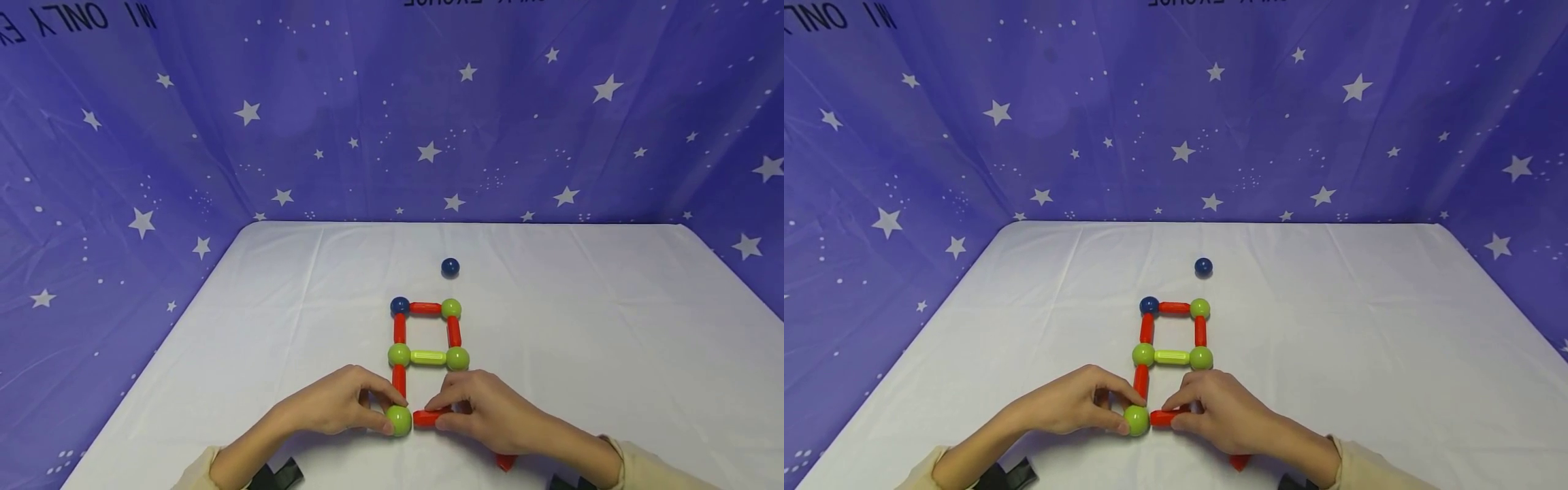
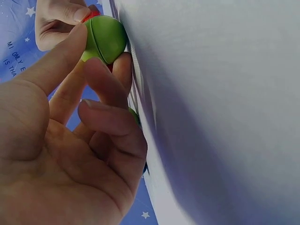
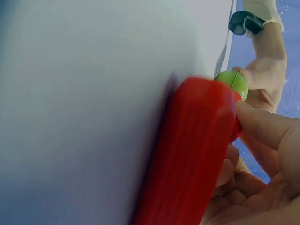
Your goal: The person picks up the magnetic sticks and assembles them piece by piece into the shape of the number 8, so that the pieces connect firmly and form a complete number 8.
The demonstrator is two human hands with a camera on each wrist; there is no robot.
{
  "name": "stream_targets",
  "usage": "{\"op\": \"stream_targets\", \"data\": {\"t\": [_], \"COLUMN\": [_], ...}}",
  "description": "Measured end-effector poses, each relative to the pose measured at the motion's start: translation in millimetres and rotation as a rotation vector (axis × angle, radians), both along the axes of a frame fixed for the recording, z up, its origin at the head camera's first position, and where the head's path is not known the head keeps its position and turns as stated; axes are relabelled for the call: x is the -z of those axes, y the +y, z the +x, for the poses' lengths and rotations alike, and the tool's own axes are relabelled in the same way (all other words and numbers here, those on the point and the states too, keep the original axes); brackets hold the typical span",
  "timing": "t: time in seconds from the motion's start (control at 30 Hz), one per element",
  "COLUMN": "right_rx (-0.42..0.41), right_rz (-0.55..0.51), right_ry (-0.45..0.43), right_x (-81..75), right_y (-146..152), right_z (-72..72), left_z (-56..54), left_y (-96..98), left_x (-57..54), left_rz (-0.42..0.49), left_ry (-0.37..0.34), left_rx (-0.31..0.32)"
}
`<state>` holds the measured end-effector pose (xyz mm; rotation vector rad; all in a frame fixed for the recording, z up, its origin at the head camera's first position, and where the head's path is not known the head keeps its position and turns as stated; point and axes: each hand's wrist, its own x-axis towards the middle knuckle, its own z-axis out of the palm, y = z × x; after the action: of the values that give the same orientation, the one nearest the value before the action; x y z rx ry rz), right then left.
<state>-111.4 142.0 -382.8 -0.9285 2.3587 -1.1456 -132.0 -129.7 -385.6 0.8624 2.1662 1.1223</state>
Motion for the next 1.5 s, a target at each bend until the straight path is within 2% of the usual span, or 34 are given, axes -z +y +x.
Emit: {"op": "stream_targets", "data": {"t": [0.67,1.27,1.5], "right_rx": [-0.011,0.003,0.051], "right_rz": [0.024,0.023,0.016], "right_ry": [-0.057,-0.016,0.048], "right_x": [3.0,3.3,-6.9], "right_y": [-0.8,-0.1,10.1], "right_z": [-0.2,0.2,-6.6], "left_z": [1.9,2.2,2.0], "left_y": [0.1,-1.2,-0.8], "left_x": [1.4,1.7,0.2], "left_rz": [0.002,0.001,-0.006], "left_ry": [-0.005,-0.001,-0.005], "left_rx": [0.000,-0.009,-0.009]}}
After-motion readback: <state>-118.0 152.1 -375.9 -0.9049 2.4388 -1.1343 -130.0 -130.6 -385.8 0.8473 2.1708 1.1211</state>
